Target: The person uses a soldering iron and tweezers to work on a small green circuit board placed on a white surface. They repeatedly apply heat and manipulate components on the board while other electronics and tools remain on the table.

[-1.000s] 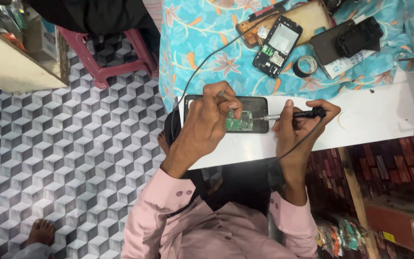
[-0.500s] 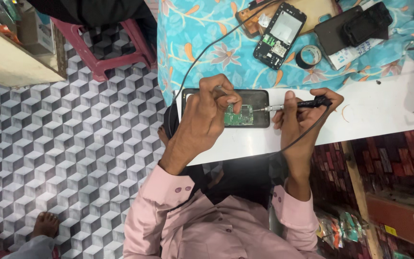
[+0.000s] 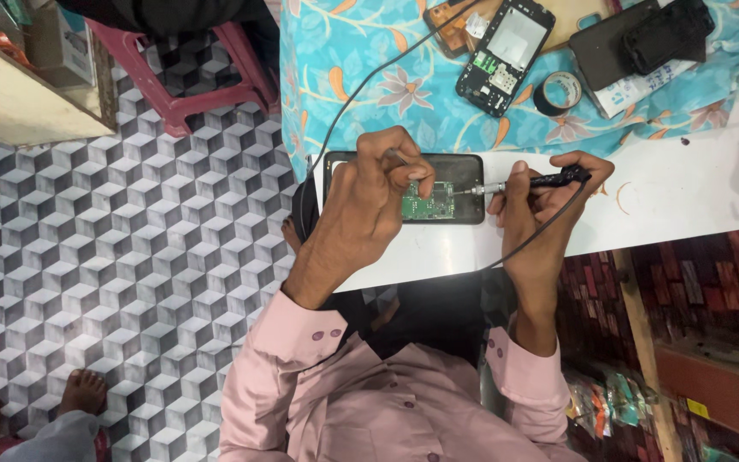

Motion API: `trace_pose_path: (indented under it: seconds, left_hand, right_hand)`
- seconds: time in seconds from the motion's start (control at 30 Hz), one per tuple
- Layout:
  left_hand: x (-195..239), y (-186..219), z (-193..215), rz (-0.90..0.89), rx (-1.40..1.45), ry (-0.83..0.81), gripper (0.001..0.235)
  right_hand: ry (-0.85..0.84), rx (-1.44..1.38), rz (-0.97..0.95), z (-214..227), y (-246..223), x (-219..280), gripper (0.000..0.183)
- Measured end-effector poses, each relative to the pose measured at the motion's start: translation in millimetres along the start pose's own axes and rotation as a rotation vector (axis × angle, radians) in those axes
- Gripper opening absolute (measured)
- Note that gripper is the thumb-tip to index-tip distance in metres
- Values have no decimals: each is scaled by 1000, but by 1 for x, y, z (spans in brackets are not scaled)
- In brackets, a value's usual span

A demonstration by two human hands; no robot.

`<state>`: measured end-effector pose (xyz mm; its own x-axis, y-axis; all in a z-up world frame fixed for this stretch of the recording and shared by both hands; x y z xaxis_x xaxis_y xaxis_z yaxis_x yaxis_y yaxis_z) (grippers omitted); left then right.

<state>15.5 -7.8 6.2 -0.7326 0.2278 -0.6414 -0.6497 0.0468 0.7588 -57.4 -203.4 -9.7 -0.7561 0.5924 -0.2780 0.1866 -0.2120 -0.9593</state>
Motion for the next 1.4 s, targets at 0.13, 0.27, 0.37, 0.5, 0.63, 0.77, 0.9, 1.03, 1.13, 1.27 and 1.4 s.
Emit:
trace_pose_path:
  seconds: [0.13, 0.27, 0.37, 0.5, 0.63, 0.77, 0.9, 1.03, 1.13, 1.27, 1.4]
  left_hand:
    - [1, -1, 0, 26, -4, -4, 28]
    - [1, 0, 0, 33, 0, -6, 28]
    - [0, 1, 0, 31, 9, -10, 27]
    - [1, 1, 1, 64, 7, -21, 26]
    - [0, 2, 1, 44, 9, -18, 27]
    - [-1, 2, 1, 42, 22, -14, 28]
    - [0, 2, 1, 87, 37, -28, 30]
    - [-2, 3, 3, 30, 6, -10, 32]
    - [2, 3, 1, 47, -9, -1, 31]
    - [1, 3, 0, 47, 3, 2, 32]
    - [0, 4, 3, 47, 2, -25, 33]
  right_hand:
    - [18, 31, -3, 2, 1, 2, 32]
    - [19, 64, 16, 3, 2, 3, 33]
    - [36, 46, -14, 5, 2, 0, 33]
    - [54, 8, -52, 4, 1, -3, 34]
    - [29, -2, -58, -1, 0, -4, 37]
    - [19, 39, -43, -3, -2, -3, 37]
    - [-24, 74, 0, -3, -3, -3, 38]
    - [-69, 12, -20, -6, -3, -7, 40]
    - [-73, 35, -25, -2, 0, -3, 38]
    - [14, 97, -25, 0, 0, -1, 33]
    - [-37, 33, 9, -6, -6, 0, 35]
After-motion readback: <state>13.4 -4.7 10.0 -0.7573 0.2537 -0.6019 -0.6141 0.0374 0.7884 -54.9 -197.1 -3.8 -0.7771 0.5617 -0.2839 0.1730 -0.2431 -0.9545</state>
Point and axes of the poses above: each hand's wrist, its own x-axis away from the middle knuckle, its own z-axis out of the back of the hand, y = z × x, the point moved 2 cm from there along -x, towards the middle knuckle, and after that the axes turned 10 degrees about y, right-handed, at the moved point
